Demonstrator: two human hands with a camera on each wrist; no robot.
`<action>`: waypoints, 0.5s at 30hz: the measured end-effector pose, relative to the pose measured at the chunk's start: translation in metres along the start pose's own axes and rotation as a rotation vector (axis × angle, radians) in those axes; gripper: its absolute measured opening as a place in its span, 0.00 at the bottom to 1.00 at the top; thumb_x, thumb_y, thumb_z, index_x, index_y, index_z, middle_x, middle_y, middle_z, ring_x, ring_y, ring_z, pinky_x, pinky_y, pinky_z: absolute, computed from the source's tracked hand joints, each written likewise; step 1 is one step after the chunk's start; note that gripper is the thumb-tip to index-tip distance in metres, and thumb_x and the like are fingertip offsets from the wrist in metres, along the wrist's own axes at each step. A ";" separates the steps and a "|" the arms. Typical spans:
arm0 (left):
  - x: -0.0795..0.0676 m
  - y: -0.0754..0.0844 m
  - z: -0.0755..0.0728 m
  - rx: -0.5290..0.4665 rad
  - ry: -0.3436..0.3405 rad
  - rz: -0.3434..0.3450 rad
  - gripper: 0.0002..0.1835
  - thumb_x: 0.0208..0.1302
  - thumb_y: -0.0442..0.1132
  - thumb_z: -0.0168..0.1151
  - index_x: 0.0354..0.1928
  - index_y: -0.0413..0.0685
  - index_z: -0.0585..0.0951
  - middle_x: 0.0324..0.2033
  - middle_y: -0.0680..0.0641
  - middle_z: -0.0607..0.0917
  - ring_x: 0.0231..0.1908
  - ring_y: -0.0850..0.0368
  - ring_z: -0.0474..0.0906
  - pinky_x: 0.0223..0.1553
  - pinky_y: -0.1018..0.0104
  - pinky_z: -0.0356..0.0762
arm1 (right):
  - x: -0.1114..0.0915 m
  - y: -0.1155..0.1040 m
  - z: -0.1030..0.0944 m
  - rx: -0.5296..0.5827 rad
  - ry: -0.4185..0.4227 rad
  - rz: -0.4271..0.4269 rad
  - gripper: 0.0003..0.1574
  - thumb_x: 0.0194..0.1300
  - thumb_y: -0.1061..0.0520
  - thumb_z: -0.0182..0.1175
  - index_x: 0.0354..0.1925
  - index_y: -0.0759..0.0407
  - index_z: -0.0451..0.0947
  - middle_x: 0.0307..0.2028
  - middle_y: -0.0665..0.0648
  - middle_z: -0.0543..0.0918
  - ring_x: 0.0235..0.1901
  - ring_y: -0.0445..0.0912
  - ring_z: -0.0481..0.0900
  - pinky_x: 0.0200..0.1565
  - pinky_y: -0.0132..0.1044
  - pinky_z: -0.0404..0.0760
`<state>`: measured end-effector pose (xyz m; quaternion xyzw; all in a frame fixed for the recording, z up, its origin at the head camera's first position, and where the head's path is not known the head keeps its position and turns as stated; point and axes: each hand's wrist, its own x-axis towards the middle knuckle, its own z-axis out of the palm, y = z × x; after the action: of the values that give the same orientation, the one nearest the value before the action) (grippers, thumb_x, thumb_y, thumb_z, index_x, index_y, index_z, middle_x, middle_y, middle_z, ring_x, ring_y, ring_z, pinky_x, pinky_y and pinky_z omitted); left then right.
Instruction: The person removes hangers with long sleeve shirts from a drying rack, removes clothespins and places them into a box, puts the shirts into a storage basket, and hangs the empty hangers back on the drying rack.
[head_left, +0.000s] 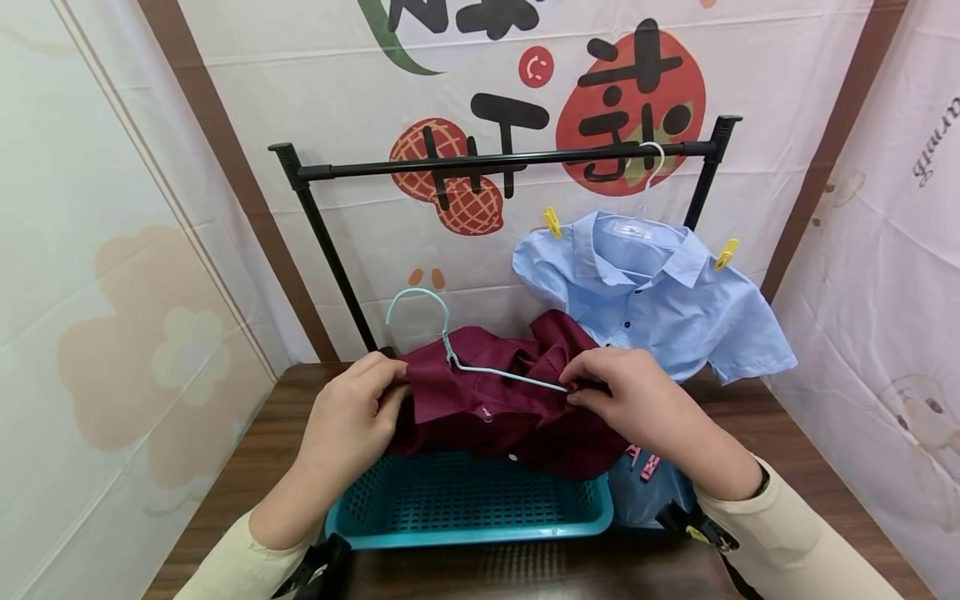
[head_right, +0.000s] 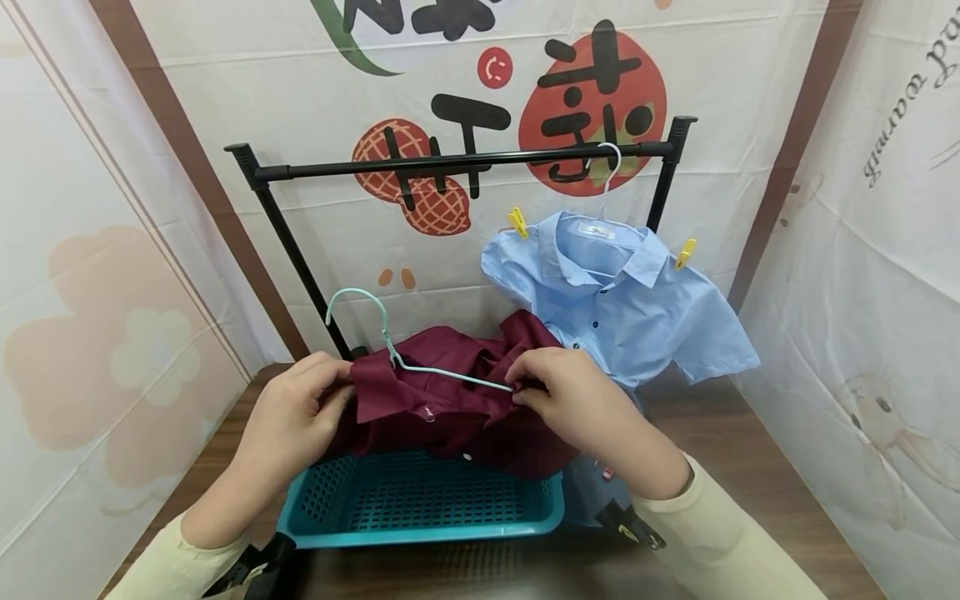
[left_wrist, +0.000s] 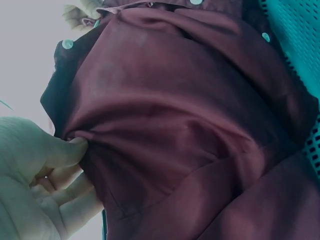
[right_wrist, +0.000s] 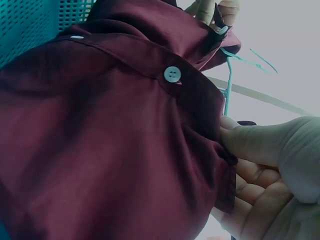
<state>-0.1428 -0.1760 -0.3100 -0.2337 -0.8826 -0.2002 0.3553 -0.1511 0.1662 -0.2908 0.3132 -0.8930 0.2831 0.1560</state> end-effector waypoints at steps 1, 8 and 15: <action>0.000 -0.001 0.000 0.000 0.001 -0.004 0.07 0.61 0.30 0.72 0.37 0.50 0.86 0.32 0.55 0.82 0.29 0.62 0.75 0.31 0.62 0.77 | -0.001 0.001 0.000 0.000 0.002 0.002 0.12 0.62 0.62 0.73 0.43 0.49 0.87 0.38 0.42 0.87 0.38 0.37 0.82 0.42 0.39 0.84; -0.003 -0.003 -0.001 0.004 0.000 -0.022 0.07 0.61 0.31 0.73 0.39 0.50 0.86 0.33 0.54 0.83 0.30 0.62 0.76 0.32 0.61 0.78 | -0.006 0.005 -0.001 -0.004 0.024 0.016 0.12 0.62 0.62 0.73 0.42 0.48 0.87 0.38 0.43 0.87 0.38 0.37 0.82 0.42 0.39 0.85; -0.005 -0.005 -0.001 0.004 0.000 -0.028 0.07 0.61 0.32 0.74 0.40 0.49 0.87 0.35 0.52 0.84 0.32 0.60 0.79 0.33 0.59 0.80 | -0.012 0.010 -0.001 -0.022 0.044 0.030 0.12 0.61 0.61 0.74 0.41 0.47 0.87 0.37 0.42 0.87 0.36 0.36 0.80 0.40 0.37 0.84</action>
<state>-0.1415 -0.1816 -0.3135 -0.2207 -0.8862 -0.2035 0.3528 -0.1481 0.1790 -0.2998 0.2917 -0.8970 0.2823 0.1747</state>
